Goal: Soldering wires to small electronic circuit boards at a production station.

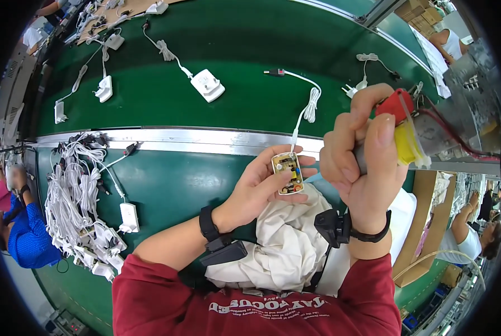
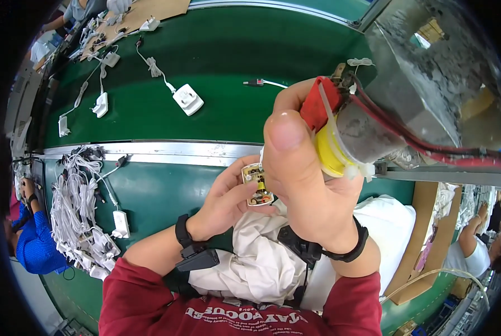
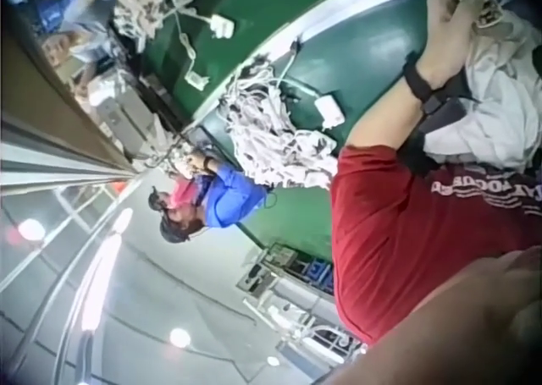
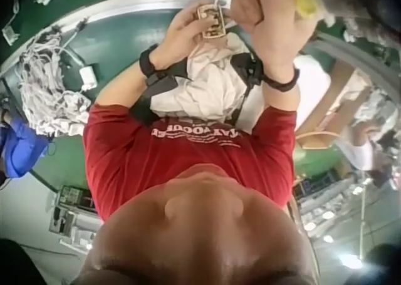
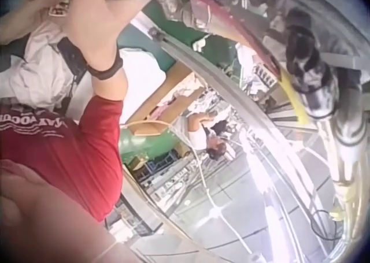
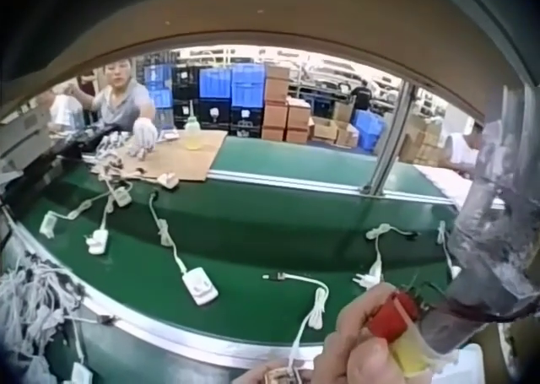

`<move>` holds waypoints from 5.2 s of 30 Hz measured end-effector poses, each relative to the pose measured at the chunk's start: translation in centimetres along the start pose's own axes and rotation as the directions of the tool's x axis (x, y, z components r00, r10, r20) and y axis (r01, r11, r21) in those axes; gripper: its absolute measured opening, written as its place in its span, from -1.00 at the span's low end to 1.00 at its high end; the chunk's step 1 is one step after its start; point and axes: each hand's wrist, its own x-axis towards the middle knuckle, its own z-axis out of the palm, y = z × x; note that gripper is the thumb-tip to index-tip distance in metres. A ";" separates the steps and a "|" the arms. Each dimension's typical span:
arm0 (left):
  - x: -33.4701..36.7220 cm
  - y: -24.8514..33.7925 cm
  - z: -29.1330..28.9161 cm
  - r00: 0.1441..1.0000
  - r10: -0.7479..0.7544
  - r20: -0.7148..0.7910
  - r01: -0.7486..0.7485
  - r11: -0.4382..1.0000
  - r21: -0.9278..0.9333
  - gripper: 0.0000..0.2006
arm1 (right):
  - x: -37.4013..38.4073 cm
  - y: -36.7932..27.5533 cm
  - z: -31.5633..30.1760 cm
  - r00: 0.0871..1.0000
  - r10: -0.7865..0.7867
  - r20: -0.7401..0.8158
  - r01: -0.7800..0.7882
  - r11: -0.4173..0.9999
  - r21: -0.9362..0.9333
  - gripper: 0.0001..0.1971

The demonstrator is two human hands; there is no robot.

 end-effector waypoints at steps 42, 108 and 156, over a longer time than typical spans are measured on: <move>4.7 2.3 1.1 0.985 0.140 0.100 -0.153 0.978 0.144 -0.60 | -1.1 -0.5 -0.1 0.996 0.009 0.086 -0.007 1.000 -0.023 -0.54; -1.0 0.2 -0.8 0.994 -0.084 -0.073 0.093 0.988 0.126 -0.63 | -0.4 1.1 -0.1 0.997 0.014 0.071 -0.010 0.998 -0.065 -0.68; 12.8 6.5 2.5 0.514 0.510 0.690 -0.682 -0.245 0.689 -0.65 | -1.8 0.3 0.4 0.993 0.038 0.112 -0.047 0.996 0.074 -0.59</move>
